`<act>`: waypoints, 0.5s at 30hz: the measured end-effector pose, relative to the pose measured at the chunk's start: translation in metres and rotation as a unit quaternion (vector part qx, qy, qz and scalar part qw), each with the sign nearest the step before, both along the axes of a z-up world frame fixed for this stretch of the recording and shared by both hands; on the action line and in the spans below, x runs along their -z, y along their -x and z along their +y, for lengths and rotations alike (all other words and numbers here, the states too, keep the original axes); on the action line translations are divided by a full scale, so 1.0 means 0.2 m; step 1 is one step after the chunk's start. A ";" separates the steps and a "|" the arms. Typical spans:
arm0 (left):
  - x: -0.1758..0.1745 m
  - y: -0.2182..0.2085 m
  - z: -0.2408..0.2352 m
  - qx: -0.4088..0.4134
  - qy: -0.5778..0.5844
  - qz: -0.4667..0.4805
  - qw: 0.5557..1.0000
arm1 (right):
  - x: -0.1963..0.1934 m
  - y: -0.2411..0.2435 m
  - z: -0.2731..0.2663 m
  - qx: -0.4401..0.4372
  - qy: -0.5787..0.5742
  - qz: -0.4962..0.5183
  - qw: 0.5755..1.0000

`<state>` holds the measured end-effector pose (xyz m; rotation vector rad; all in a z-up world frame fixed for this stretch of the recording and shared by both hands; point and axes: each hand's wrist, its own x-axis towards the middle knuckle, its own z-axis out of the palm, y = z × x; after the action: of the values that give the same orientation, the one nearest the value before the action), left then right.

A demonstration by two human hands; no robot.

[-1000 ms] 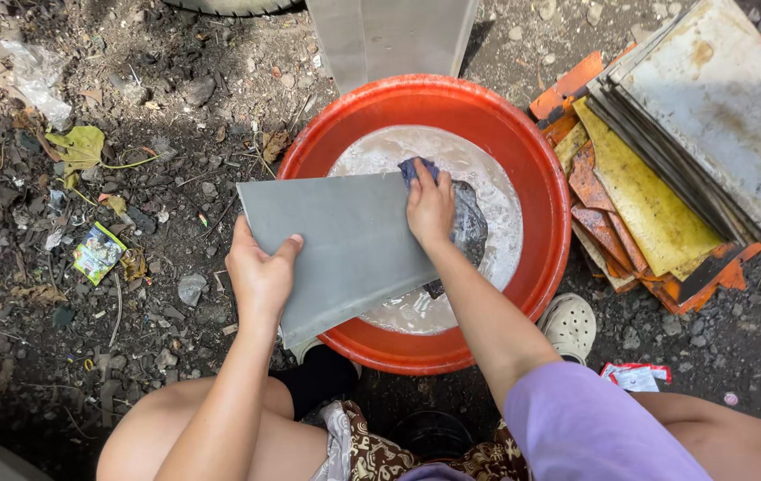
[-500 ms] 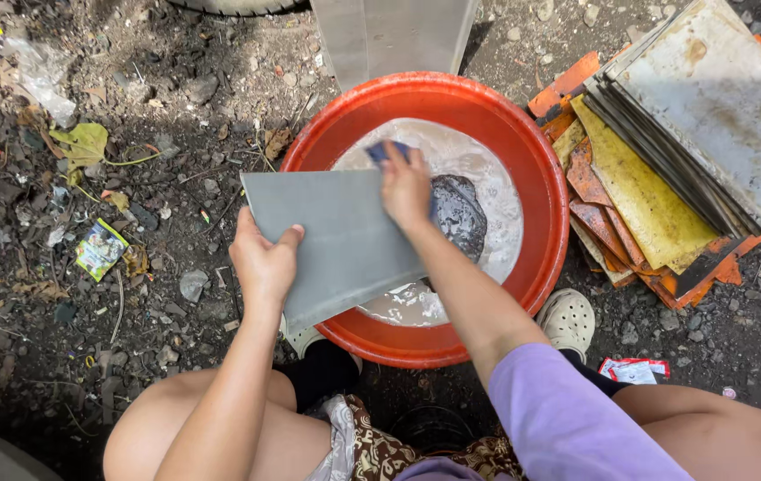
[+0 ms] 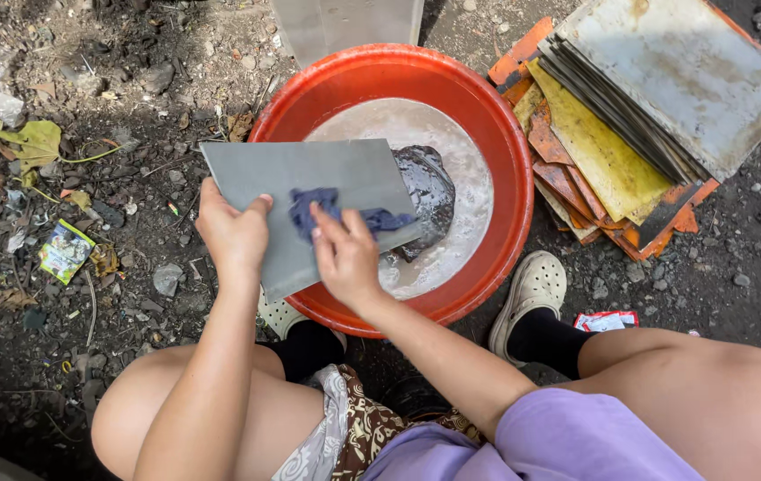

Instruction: The person sits on the ground and scrubs rectangular metal sheets with a blue cloth over a red basin of soapy water. They repeatedly dip the cloth, wipe both sides of each sheet, and place cleaned sheets into a nearby stack.

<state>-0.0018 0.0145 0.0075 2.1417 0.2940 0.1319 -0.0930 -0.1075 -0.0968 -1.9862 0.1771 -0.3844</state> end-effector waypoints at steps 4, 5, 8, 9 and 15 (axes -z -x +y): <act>0.01 -0.01 0.03 -0.005 0.017 0.021 1.000 | 0.10 0.16 -0.06 -0.040 0.062 -0.130 0.989; 0.01 -0.01 0.04 -0.006 0.021 0.030 0.999 | 0.17 0.18 -0.13 -0.053 0.061 -0.131 0.988; 0.01 0.01 0.07 -0.018 0.047 0.057 0.997 | 0.37 0.21 -0.44 -0.036 0.216 -0.053 0.974; 0.01 0.02 0.07 -0.022 0.059 0.068 0.996 | 0.42 0.21 -0.55 -0.039 0.248 -0.029 0.968; -0.05 -0.08 0.01 0.057 0.187 0.013 0.981 | 0.48 -0.05 -0.99 0.029 0.256 -0.002 0.966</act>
<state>0.0140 0.0164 0.0184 1.7828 0.1925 -0.0186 -0.0840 -0.3063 -0.1935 -2.4933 0.1426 -0.5108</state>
